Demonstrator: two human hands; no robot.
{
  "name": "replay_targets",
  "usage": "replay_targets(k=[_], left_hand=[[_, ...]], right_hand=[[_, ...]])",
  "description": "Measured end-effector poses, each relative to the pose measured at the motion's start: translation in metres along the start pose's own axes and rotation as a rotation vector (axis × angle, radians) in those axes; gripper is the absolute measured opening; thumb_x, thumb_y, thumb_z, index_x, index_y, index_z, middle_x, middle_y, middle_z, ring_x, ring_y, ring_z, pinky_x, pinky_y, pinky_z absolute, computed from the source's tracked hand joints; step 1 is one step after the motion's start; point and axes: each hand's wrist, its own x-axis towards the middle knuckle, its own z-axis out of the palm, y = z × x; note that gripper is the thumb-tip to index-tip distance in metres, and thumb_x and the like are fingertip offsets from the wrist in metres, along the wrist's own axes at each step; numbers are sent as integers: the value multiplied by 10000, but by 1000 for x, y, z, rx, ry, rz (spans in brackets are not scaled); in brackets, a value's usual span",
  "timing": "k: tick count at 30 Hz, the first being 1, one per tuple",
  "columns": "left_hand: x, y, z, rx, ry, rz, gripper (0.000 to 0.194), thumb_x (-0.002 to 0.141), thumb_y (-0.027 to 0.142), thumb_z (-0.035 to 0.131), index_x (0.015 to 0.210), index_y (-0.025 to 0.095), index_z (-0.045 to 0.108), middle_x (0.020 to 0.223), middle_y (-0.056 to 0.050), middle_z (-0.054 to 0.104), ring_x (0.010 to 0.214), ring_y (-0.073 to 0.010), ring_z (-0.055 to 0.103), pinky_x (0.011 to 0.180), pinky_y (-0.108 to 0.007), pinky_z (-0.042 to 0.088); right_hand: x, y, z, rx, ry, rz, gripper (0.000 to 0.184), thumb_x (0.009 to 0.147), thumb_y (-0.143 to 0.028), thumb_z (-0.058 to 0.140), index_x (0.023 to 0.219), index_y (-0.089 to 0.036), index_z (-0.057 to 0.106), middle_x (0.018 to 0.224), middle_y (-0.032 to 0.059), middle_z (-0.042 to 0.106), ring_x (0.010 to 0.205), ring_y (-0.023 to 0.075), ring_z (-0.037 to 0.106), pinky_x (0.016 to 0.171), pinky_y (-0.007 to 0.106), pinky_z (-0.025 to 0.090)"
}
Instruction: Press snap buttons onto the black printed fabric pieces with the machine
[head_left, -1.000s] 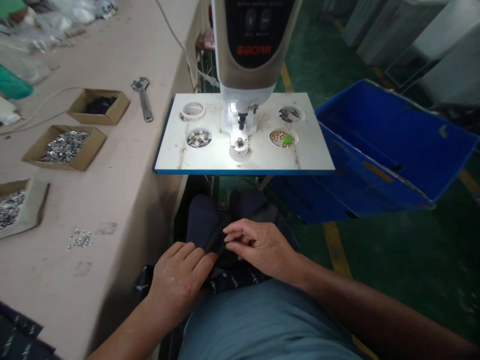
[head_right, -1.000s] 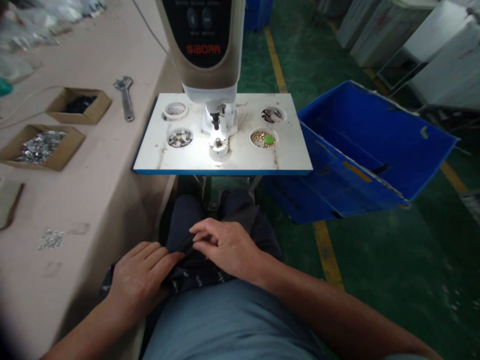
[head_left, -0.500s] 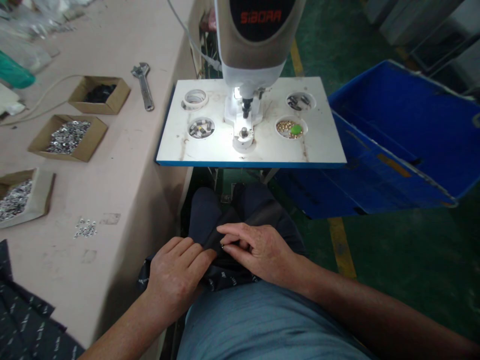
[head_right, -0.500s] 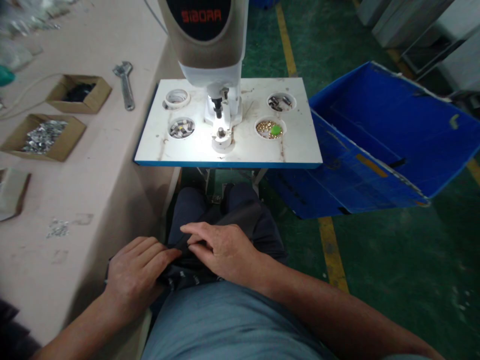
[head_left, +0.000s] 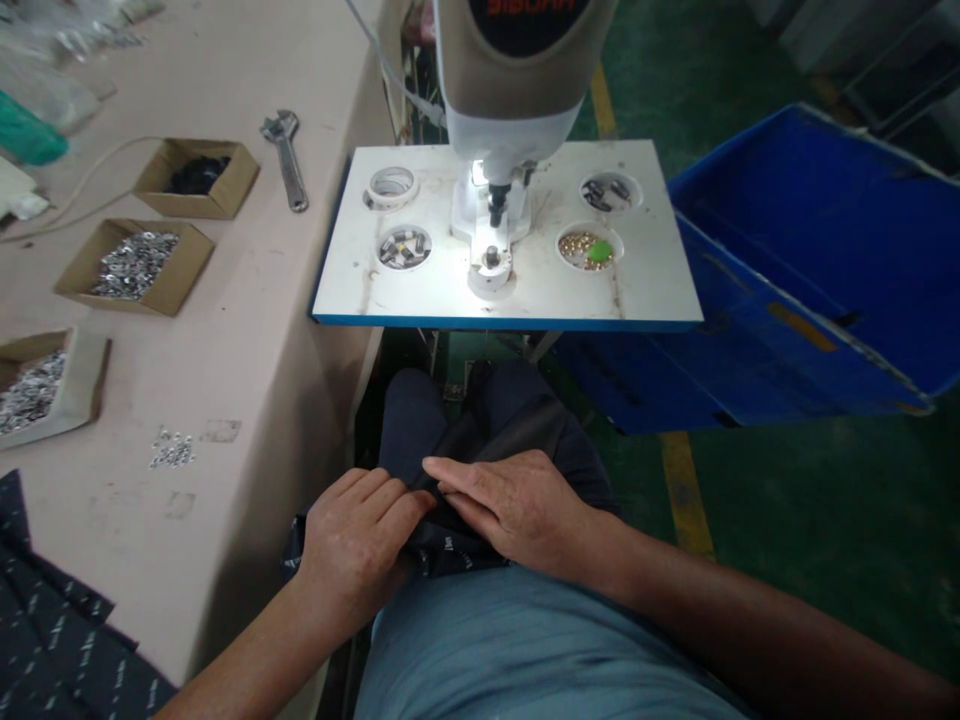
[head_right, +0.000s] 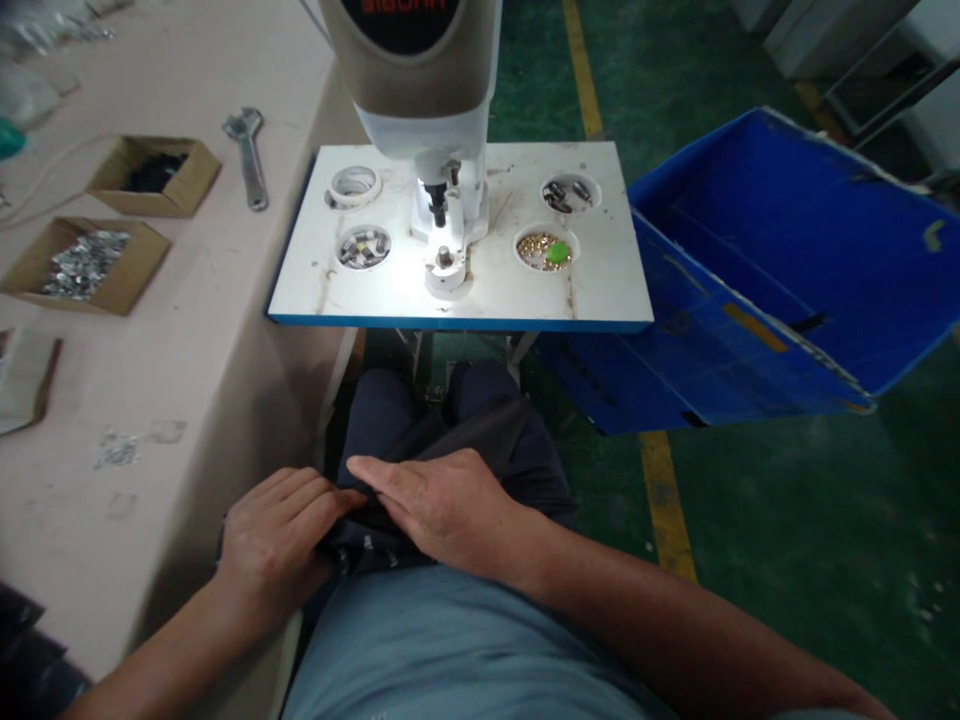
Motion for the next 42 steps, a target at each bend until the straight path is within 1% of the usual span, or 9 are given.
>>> replay_targets(k=[6, 10, 17, 19, 24, 28, 32, 35, 42], left_hand=[[1, 2, 0, -25, 13, -47, 283, 760, -12, 488, 915, 176, 632, 700, -10, 608, 645, -179, 507, 600, -327, 363], [2, 2, -1, -36, -12, -101, 282, 762, -3, 500, 917, 183, 645, 685, -5, 596, 625, -174, 512, 590, -316, 368], [3, 2, 0, -69, -48, -146, 233, 769, 37, 538, 898, 201, 643, 682, 10, 606, 613, -177, 564, 577, -313, 388], [1, 2, 2, -80, -60, -153, 256, 748, 34, 536, 907, 203, 643, 694, 10, 616, 620, -180, 581, 589, -312, 404], [-4, 1, 6, -89, -130, -234, 147, 762, 92, 565, 834, 193, 643, 686, -3, 630, 626, -197, 610, 596, -309, 416], [2, 2, 5, -249, -322, -446, 155, 806, 161, 592, 914, 197, 698, 800, -21, 720, 739, -215, 686, 661, -299, 441], [16, -2, 0, -513, -533, -681, 219, 862, 410, 645, 847, 205, 718, 761, 1, 718, 713, -193, 667, 615, -261, 403], [24, -8, -2, -692, -592, -772, 347, 804, 526, 703, 802, 179, 698, 712, 17, 664, 679, -168, 606, 581, -237, 380], [35, -16, -7, -983, -669, -816, 263, 748, 394, 749, 834, 155, 680, 731, 32, 610, 677, -135, 529, 631, -232, 396]], right_hand=[[0, 2, -3, 45, -26, -34, 411, 979, -132, 512, 1389, -158, 535, 1152, 65, 760, 952, 139, 740, 822, 238, 554], [-1, 0, -8, 123, -44, 61, 430, 945, -157, 525, 1372, -179, 566, 1116, 50, 770, 932, 158, 739, 846, 268, 542], [1, -11, -26, 202, -212, 149, 888, 752, -563, 764, 1493, -201, 437, 1249, 100, 712, 1071, 269, 692, 969, 396, 475], [1, -12, -24, 164, -240, 140, 955, 721, -574, 794, 1511, -202, 407, 1302, 114, 684, 1123, 290, 670, 994, 419, 449], [-1, -12, -9, 33, -240, 116, 675, 900, -281, 672, 1510, -199, 394, 1265, 103, 702, 1111, 249, 669, 943, 398, 451], [2, -9, -4, 35, -221, 115, 624, 873, -144, 605, 1476, -195, 452, 1236, 92, 718, 1027, 232, 692, 914, 386, 471], [10, -1, -7, 189, -207, 241, 610, 808, -123, 607, 1407, -221, 543, 1200, 68, 732, 993, 217, 705, 893, 349, 511], [18, 4, -13, 357, -209, 316, 590, 772, -94, 608, 1352, -197, 588, 1180, 60, 738, 1030, 203, 705, 912, 321, 522], [25, 10, -22, 548, -211, 395, 542, 740, -97, 660, 1275, -180, 626, 1037, 33, 755, 887, 166, 707, 834, 280, 524]])
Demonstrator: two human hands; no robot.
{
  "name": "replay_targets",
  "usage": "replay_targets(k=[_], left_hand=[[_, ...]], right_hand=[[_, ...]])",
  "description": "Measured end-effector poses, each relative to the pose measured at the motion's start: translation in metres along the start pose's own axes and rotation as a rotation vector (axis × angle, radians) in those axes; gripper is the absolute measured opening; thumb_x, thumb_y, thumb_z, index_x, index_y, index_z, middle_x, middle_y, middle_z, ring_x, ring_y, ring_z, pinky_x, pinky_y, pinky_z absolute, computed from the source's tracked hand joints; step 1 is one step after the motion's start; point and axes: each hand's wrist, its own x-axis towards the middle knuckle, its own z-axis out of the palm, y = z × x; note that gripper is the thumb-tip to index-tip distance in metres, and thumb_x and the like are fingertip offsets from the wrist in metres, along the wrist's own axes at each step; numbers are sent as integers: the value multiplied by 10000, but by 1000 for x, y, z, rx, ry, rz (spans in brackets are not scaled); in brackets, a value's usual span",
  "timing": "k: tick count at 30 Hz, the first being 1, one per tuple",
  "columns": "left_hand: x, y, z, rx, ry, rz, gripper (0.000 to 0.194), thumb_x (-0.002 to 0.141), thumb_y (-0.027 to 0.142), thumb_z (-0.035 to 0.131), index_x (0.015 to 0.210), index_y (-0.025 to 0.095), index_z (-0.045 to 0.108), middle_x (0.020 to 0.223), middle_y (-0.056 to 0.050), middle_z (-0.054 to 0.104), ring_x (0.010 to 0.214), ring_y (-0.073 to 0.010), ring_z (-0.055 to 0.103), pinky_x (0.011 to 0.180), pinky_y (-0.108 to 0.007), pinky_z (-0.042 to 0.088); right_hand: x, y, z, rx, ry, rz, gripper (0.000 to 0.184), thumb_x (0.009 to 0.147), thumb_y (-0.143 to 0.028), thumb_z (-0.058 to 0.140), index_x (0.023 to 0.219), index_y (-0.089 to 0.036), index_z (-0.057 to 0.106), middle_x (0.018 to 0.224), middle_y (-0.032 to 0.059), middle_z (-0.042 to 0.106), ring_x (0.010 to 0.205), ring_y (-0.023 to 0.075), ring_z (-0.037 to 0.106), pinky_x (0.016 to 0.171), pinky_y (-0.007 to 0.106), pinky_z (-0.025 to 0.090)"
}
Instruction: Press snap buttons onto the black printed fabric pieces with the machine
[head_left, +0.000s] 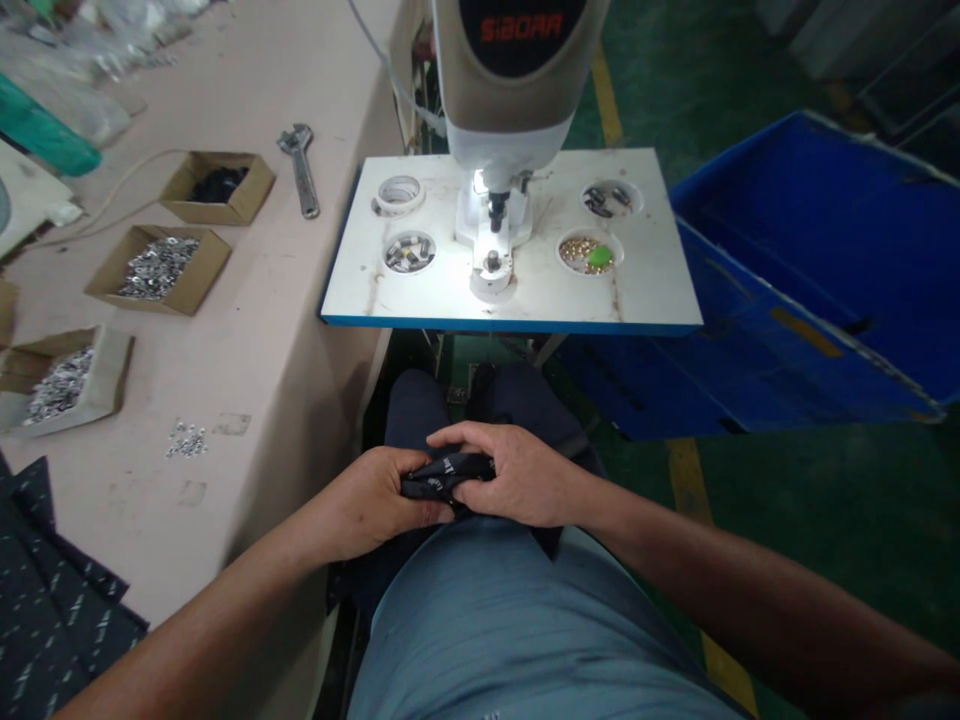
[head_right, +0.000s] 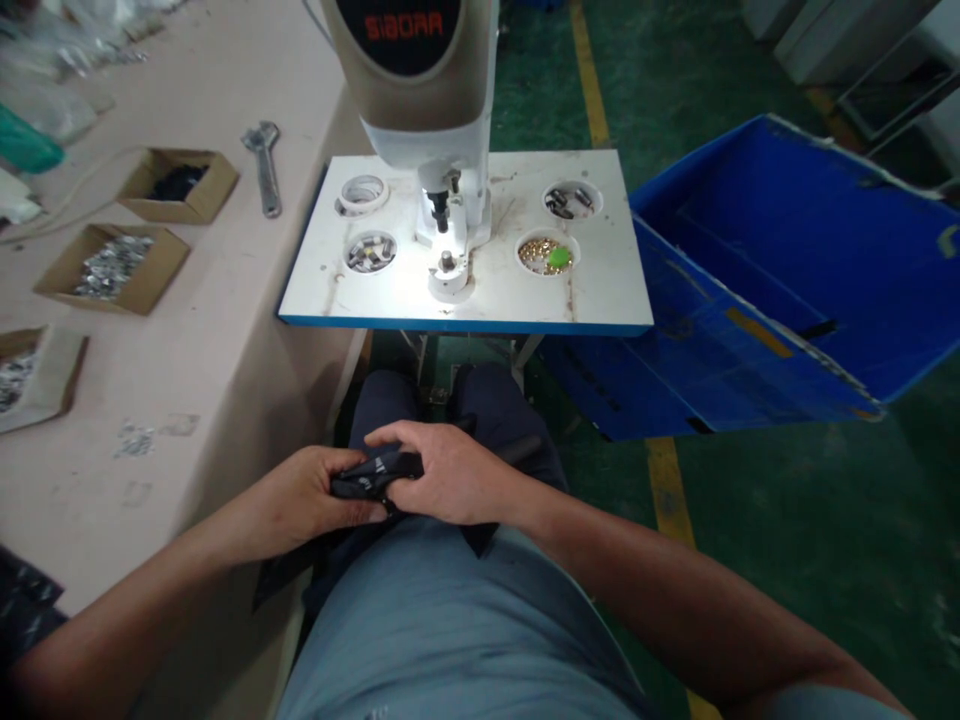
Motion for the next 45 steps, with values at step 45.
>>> replay_targets(k=[45], left_hand=[[51, -75, 12, -725, 110, 162, 488, 443, 421, 909, 858, 199, 780, 906, -6, 756, 913, -243, 676, 958, -391, 508]], right_hand=[[172, -61, 61, -504, -61, -300, 126, 885, -256, 636, 945, -229, 743, 898, 19, 717, 807, 158, 651, 761, 277, 481]])
